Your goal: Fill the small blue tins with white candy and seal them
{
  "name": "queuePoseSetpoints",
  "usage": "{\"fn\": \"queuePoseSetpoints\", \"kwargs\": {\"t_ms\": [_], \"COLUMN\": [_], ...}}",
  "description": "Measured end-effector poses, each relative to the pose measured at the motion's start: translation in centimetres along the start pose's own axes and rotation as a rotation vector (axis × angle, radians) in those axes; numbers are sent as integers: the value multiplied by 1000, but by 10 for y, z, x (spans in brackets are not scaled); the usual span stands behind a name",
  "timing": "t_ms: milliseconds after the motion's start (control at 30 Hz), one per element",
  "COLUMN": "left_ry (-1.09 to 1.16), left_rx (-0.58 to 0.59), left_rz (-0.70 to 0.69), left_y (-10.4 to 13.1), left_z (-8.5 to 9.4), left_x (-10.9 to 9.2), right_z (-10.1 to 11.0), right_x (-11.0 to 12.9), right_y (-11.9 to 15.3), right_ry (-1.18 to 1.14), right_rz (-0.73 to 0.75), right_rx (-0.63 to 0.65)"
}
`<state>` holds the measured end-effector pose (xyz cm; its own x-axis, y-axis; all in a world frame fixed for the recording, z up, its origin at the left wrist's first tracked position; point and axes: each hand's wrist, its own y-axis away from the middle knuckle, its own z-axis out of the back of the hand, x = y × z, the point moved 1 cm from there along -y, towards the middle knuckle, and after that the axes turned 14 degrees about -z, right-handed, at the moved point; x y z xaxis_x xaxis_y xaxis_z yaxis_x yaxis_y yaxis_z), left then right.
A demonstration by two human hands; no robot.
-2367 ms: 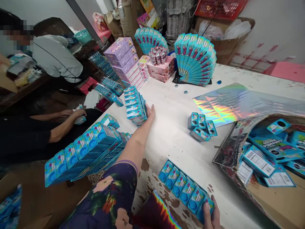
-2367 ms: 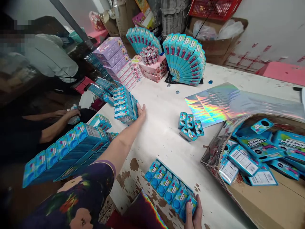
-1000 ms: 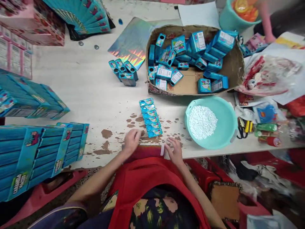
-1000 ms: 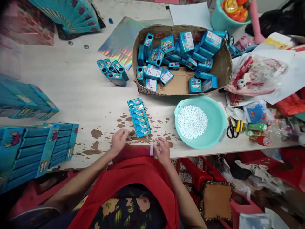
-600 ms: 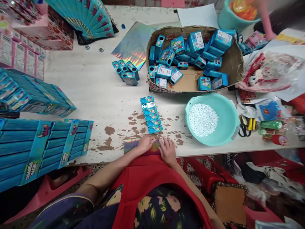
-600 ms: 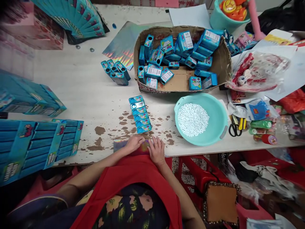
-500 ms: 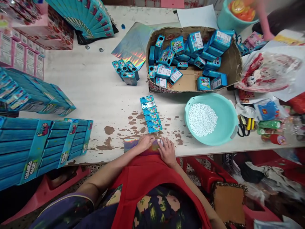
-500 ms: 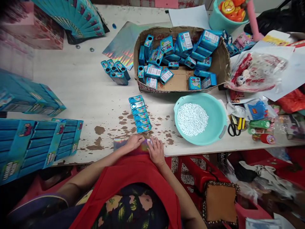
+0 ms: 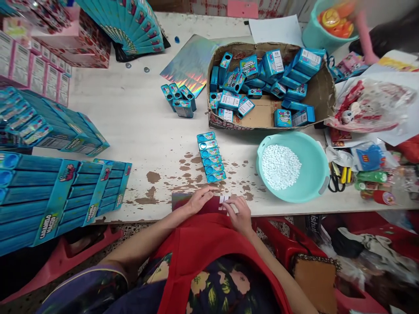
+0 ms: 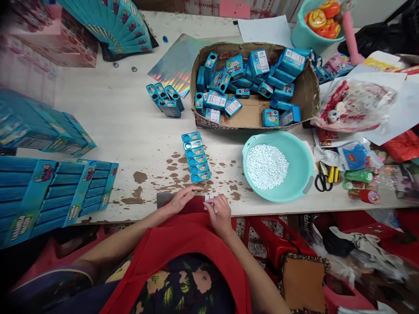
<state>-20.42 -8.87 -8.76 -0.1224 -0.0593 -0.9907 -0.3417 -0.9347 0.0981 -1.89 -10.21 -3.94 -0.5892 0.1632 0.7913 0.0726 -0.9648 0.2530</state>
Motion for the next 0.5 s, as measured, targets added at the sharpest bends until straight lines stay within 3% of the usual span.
{"fn": "queuePoseSetpoints", "kwargs": {"t_ms": [67,200,333,500], "left_ry": [215,240,172,109], "left_rx": [-16,-97,-156,-262], "left_rz": [23,139,142,156], "left_y": [5,-1,-10,-15], "left_z": [0,5,17,24], "left_x": [-12,-21,-19,-10], "right_z": [0,-16,-38,-54], "right_x": [13,20,11,9], "right_y": [-10,-31,-48,-65], "right_ry": [-116,-330,-337,-220], "right_rz": [-117,-300,-308,-215], "right_rx": [-33,-38,-113,-288]}}
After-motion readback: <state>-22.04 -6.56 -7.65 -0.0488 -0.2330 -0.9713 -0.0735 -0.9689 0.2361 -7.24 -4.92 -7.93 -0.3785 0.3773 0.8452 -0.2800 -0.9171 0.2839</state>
